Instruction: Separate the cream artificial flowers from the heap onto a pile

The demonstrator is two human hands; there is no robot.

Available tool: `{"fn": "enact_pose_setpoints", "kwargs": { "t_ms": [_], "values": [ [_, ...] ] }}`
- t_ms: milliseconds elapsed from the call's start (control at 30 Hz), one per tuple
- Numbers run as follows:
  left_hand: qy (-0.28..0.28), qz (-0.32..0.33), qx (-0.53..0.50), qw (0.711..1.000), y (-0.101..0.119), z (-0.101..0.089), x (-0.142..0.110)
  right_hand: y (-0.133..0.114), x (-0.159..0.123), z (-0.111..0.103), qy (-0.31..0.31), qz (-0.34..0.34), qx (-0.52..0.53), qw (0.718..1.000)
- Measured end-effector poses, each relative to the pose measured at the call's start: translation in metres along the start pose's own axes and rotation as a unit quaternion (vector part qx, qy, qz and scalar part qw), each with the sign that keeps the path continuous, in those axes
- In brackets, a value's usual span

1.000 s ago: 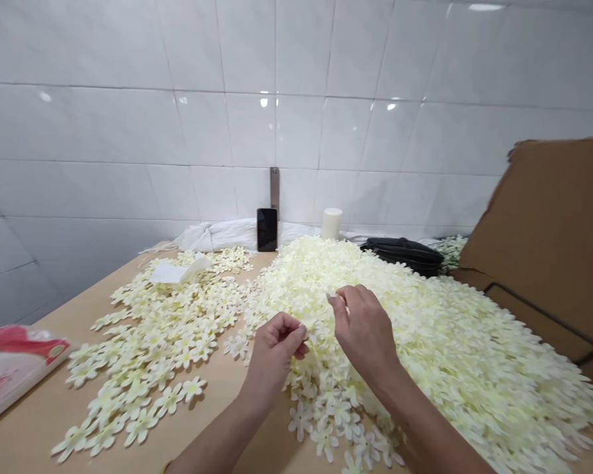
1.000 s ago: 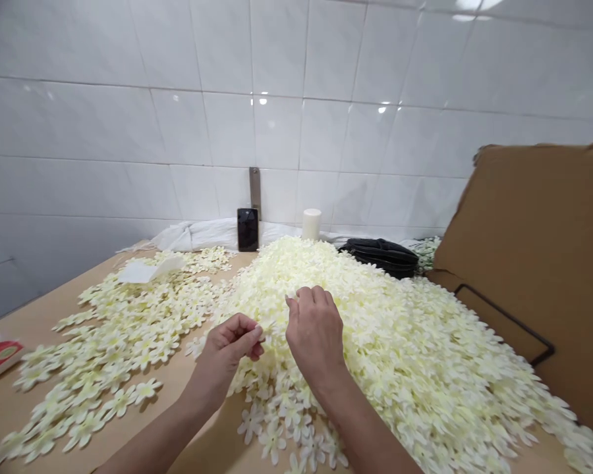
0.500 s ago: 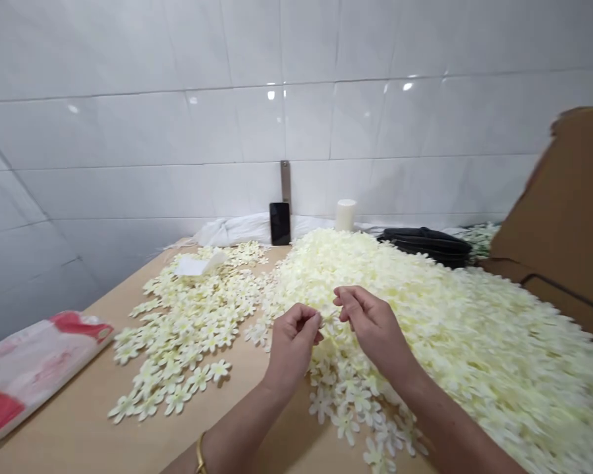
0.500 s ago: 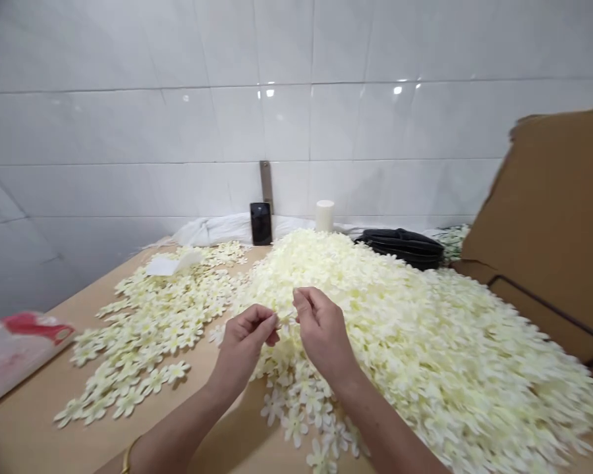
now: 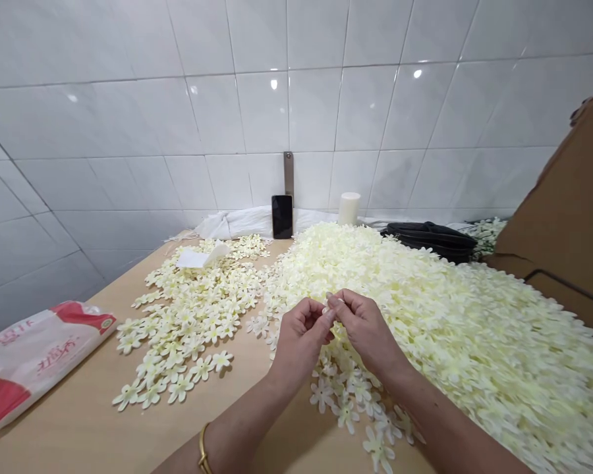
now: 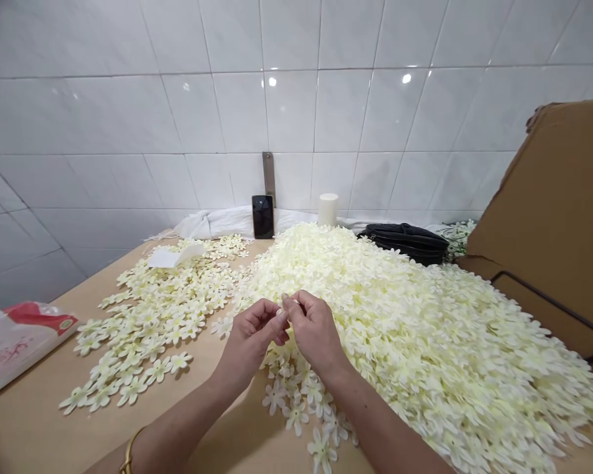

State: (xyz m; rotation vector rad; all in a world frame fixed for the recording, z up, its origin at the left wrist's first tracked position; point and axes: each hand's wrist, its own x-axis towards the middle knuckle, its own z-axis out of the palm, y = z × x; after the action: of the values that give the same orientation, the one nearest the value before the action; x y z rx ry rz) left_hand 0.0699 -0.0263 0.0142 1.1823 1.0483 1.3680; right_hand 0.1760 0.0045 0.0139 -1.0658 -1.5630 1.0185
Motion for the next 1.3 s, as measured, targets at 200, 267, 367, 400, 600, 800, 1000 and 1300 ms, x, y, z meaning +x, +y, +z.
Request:
{"fn": "enact_pose_setpoints", "kwargs": {
  "t_ms": [200,267,367,400,600,800,1000,1300],
  "values": [
    [0.0,0.003,0.018,1.0,0.0,0.0,-0.001,-0.005,0.002,-0.002,0.036,-0.01,-0.081,0.996],
    [0.017,0.006,0.028,0.999,0.001,-0.002,0.0,-0.009,0.003,-0.008,0.08,-0.043,-0.134,0.987],
    [0.045,0.015,0.039,0.998,0.001,-0.004,0.002,-0.011,0.007,-0.018,0.091,-0.046,-0.12,0.988],
    [0.049,0.016,0.041,0.998,0.001,-0.005,0.003,-0.01,0.008,-0.021,0.075,-0.035,-0.092,0.992],
    [0.04,0.024,0.046,0.998,0.0,-0.006,0.002,-0.008,0.012,-0.027,0.024,0.011,0.028,0.999],
    [0.044,0.001,0.014,0.999,0.003,-0.007,0.003,-0.011,0.01,-0.024,0.028,0.014,-0.003,1.0],
    [0.068,-0.062,-0.099,0.991,0.003,-0.011,0.01,-0.006,0.004,-0.019,0.06,-0.115,-0.243,0.961],
    [0.028,-0.063,-0.102,0.992,0.004,-0.01,0.008,0.001,0.0,-0.011,0.048,-0.274,-0.481,0.832]
  ]
}}
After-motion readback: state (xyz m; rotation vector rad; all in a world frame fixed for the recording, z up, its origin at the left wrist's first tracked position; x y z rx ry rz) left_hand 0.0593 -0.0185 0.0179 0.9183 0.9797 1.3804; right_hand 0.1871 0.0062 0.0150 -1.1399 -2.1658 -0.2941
